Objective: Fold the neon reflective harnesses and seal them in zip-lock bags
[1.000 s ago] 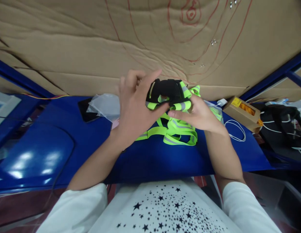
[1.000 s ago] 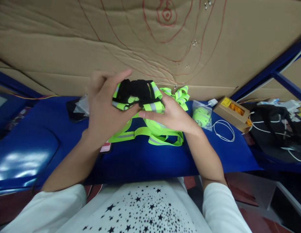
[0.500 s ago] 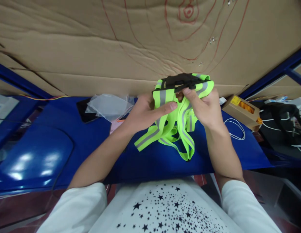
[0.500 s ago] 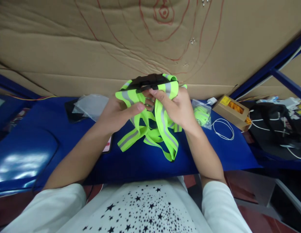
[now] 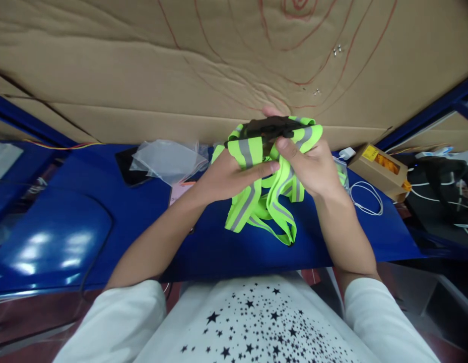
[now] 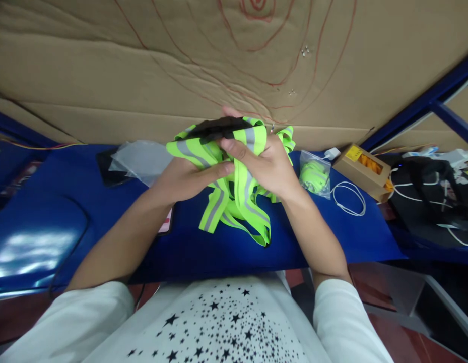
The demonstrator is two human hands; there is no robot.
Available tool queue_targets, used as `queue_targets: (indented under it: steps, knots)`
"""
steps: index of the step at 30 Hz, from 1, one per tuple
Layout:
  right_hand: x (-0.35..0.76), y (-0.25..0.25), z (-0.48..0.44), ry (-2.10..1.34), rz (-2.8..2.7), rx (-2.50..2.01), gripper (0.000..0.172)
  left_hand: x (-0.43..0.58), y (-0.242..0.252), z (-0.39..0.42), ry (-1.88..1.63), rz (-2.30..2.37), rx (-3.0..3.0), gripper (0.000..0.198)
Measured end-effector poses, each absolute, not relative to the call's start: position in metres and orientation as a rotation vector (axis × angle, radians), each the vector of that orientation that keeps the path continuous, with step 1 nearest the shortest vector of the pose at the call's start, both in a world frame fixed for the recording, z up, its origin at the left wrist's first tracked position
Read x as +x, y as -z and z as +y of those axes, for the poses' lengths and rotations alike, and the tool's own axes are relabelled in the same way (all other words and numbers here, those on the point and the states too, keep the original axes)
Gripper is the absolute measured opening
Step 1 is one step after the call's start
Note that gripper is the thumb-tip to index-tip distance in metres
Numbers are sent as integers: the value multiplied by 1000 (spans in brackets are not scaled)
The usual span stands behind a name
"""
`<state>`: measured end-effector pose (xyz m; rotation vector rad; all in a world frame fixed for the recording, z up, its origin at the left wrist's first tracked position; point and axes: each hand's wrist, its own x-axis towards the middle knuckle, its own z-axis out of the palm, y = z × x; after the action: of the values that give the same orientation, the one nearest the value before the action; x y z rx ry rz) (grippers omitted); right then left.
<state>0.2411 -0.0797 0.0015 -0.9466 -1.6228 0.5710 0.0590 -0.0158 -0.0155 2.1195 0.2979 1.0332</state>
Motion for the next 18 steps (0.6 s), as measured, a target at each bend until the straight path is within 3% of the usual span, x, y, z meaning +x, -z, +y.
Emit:
queue_targets:
  steps: [4,11,18]
  knots:
    - [240,-5,-84,-304,-1616,-1083,23,67,23,-17,-1088,355,2041,35]
    - [237,1,-87,-264,-1612,-1213,32,76,31,-32,-1216,447,1896,13]
    - [240,1,-89,29,-1665,-1321,27,72,27,-27,-902,275,1898,27]
